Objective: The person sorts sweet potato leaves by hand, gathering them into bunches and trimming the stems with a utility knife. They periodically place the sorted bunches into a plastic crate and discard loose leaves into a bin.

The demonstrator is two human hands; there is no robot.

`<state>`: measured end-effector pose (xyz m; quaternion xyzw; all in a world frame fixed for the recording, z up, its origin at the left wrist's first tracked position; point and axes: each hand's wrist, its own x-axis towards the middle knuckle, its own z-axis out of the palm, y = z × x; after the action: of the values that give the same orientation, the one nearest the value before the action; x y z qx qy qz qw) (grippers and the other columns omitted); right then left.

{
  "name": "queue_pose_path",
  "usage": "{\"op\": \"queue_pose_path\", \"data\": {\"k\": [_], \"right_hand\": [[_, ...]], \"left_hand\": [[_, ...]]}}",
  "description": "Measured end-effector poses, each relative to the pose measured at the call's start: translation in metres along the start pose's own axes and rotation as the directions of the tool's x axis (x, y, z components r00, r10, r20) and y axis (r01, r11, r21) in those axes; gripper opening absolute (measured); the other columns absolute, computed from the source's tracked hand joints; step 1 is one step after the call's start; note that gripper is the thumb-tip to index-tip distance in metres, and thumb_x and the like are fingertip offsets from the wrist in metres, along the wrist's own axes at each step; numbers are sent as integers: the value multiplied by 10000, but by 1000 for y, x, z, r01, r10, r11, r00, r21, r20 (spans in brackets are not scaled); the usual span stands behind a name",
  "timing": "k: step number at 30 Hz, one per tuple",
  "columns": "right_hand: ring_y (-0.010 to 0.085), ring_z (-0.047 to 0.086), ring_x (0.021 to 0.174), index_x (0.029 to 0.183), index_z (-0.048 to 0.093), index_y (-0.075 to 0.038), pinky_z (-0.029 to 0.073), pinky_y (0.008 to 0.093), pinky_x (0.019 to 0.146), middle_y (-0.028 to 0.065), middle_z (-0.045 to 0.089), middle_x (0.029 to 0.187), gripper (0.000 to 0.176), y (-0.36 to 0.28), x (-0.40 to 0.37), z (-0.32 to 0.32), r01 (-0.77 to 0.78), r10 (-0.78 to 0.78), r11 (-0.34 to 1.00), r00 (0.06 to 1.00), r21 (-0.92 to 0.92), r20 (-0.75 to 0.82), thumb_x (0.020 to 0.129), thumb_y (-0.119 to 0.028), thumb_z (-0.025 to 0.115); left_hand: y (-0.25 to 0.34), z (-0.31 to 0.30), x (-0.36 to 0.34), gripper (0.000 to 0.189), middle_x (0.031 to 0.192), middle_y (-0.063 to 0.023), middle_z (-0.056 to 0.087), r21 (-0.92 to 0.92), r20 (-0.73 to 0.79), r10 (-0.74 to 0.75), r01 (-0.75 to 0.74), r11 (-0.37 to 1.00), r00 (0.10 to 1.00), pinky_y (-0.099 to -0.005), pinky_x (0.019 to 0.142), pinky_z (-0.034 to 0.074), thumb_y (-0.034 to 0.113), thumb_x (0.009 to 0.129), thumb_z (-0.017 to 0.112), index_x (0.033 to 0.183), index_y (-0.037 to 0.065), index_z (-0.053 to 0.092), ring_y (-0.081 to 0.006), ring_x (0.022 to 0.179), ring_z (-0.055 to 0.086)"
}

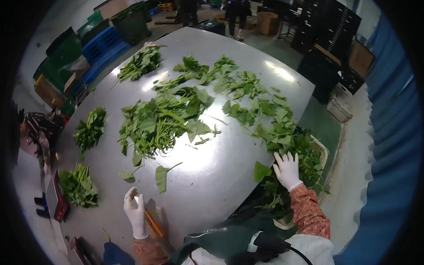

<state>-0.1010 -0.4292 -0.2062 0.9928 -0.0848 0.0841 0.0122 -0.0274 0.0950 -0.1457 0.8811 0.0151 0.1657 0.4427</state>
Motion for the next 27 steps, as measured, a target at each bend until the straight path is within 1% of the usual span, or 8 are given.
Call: {"op": "queue_pose_path", "data": {"k": [3,6,8,11,15,21,23,27], "right_hand": [[341,633,821,1124,629,-99,497,466,776,146,633,1016,317,27,-14,-20,-105,104,994,990,12,96,856,-267,610],[313,609,584,907,654,-107,484,427,546,92,633,746,140,25,21,-44,-78,85,995,988,60,-129,854,-227,608],[302,621,653,929,657,-102,482,418,612,87,635,765,140,3,67,-64,19,28,983,968,183,-248,841,-202,613],[290,624,745,999,652,-72,479,396,688,104,640,819,214,-30,154,-66,265,-163,932,916,249,-367,827,-195,616],[313,608,902,1121,617,-57,474,414,793,130,644,989,319,-98,286,-34,494,-366,829,834,264,-413,829,-186,623],[290,534,1116,1223,533,-73,382,429,972,124,571,1172,437,-239,458,13,601,-535,761,794,243,-289,860,-310,586],[297,495,1191,1236,534,-94,349,470,1014,127,557,1210,460,-271,498,43,664,-570,738,708,119,-417,858,-349,590],[305,337,1369,1382,468,-276,156,649,1098,95,440,1433,528,-261,534,62,481,-480,877,874,16,75,907,-506,471]], "left_hand": [[13,11,27,355,1047,-135,625,-7,49,63,-63,998,997,-335,891,464,12,806,665,1150,-37,587,-238,967,605],[2,25,55,369,1055,-134,626,-40,53,31,-29,999,998,-337,906,453,33,809,674,1159,-38,582,-233,994,600],[1,32,72,419,1112,-156,601,0,98,-25,25,1000,995,-356,950,431,56,813,681,1202,-38,556,-259,1058,579],[-24,61,101,477,1208,-180,547,145,-1,168,-166,975,986,-383,995,402,77,818,684,1251,-37,518,-305,1143,528],[-37,88,141,651,1433,-217,382,449,-123,81,-17,893,989,-477,1127,214,280,873,650,1392,-7,380,-371,1366,307],[-75,125,152,680,1501,-197,316,541,-49,-117,125,832,992,-509,1161,99,380,900,577,1424,13,346,-361,1429,201],[-74,128,152,657,1492,-182,337,527,-64,-105,124,841,992,-508,1162,93,367,901,575,1416,18,364,-355,1426,212],[-73,127,150,615,1469,-164,376,533,-60,-103,119,838,993,-508,1163,86,350,897,579,1389,23,407,-346,1421,229]]}}
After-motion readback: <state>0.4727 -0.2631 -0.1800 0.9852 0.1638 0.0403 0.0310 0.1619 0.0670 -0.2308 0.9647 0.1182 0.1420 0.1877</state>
